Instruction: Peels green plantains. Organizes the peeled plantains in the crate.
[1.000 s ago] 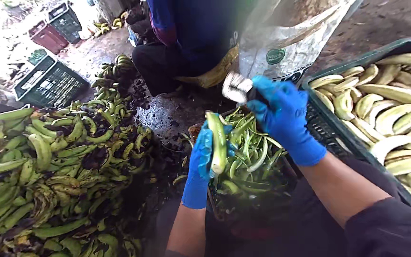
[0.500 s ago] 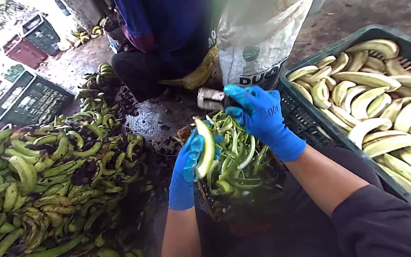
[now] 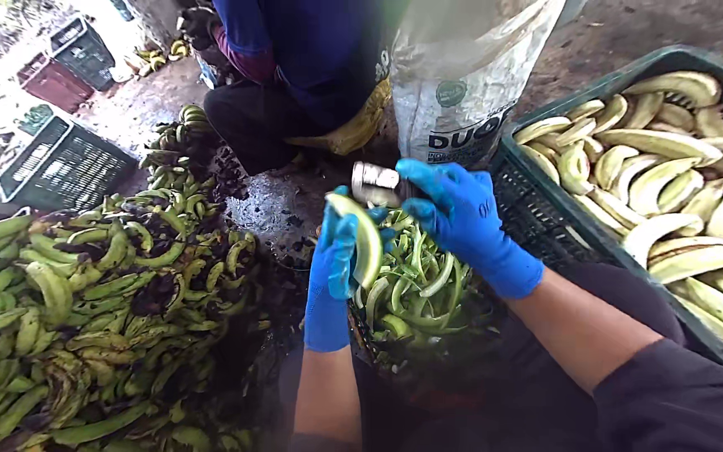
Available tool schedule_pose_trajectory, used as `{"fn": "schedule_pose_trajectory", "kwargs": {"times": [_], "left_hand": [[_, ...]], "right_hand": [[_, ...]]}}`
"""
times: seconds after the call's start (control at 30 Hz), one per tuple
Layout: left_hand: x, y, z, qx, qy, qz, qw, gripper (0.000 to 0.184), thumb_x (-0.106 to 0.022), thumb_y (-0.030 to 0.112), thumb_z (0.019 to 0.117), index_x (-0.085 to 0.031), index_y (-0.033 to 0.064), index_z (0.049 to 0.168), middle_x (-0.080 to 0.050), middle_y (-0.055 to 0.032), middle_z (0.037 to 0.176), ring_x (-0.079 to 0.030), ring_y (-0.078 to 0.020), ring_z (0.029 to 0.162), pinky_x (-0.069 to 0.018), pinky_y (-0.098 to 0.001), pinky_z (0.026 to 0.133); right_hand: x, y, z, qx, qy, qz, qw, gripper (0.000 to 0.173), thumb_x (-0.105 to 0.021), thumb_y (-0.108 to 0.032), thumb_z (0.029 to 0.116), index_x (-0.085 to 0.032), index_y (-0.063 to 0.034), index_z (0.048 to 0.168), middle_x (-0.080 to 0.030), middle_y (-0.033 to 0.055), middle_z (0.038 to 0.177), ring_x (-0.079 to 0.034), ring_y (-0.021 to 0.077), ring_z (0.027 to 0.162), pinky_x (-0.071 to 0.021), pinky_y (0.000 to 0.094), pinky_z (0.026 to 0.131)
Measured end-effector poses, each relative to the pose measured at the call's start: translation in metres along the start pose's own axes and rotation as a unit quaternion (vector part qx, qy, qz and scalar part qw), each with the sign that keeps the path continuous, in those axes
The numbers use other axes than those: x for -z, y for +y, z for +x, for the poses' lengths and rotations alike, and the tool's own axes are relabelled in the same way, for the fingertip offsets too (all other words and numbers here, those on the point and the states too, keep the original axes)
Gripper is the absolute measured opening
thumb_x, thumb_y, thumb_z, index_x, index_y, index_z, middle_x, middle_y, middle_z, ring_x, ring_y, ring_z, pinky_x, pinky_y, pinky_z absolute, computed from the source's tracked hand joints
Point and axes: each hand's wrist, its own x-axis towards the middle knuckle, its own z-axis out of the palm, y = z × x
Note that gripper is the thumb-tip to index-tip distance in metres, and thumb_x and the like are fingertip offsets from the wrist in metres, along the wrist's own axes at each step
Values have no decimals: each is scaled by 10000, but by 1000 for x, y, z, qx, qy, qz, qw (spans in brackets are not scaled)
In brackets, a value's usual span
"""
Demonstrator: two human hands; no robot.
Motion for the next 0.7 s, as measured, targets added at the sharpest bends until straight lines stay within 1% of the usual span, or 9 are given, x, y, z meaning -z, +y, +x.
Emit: {"fn": "schedule_pose_trajectory", "kwargs": {"times": [0.07,0.17,0.27,0.37,0.43,0.47,0.53,0.63,0.7], "left_hand": [[-14,6,7,-100,90,-172,976,373,-324,380,1093,-554,171,1299,-678,-61,1112,-690,-182,952,-597,-341,796],[-25,9,1,-153,102,-247,951,411,-283,401,1089,-590,149,1197,-687,-2,1070,-701,-118,961,-599,-282,815],[-25,3,-6,-131,58,-147,979,430,-309,334,1088,-519,125,1400,-685,-47,1132,-683,-137,1008,-586,-306,846],[-26,4,-14,-101,153,38,982,431,-253,277,1093,-468,133,1439,-702,-31,1127,-691,-106,969,-588,-286,814],[-29,9,-22,-63,169,124,976,442,-296,284,1089,-439,122,1474,-690,-30,1051,-692,-109,846,-603,-285,726],[-30,10,-25,-39,144,142,979,474,-351,330,1075,-412,101,1485,-708,-75,979,-710,-163,763,-625,-332,664],[-28,8,-32,-2,66,199,978,604,-404,416,1066,-321,80,1561,-713,-88,942,-712,-179,748,-633,-357,679],[-19,4,-28,-2,36,139,990,555,-343,311,1073,-262,126,1591,-740,-133,964,-707,-204,644,-616,-332,565],[-5,3,-22,-32,76,10,997,462,-297,369,1091,-377,180,1504,-723,-134,1092,-704,-194,668,-600,-304,539]], "right_hand": [[-6,-20,-26,72,33,2,997,542,-478,-593,1011,-628,-250,1403,-698,122,1191,-658,295,1012,-464,543,864],[-8,-30,-34,141,55,-5,988,500,-476,-597,1010,-712,-196,1194,-705,152,1102,-651,324,991,-443,534,878],[-3,-23,-17,123,38,21,991,563,-429,-617,1013,-683,-236,1340,-723,136,1153,-676,279,1006,-456,520,853],[-8,-19,-23,128,51,21,990,537,-456,-605,1007,-718,-209,1258,-720,132,1146,-665,278,1019,-439,517,903],[-8,-15,-17,121,26,30,992,546,-418,-608,1021,-708,-233,1291,-716,127,1183,-670,288,1033,-443,541,905],[-6,-11,-9,106,0,40,994,552,-392,-602,1033,-687,-246,1334,-714,124,1200,-679,291,1017,-463,560,864],[1,-1,10,58,-75,50,994,580,-310,-602,1052,-644,-278,1398,-723,90,1215,-699,275,990,-502,562,775],[4,9,18,-22,-136,16,990,597,-264,-587,1058,-642,-268,1391,-733,79,1166,-702,296,977,-491,579,748],[1,1,5,7,-75,5,997,585,-300,-572,1057,-639,-236,1396,-729,115,1116,-697,311,919,-494,572,727]]}}
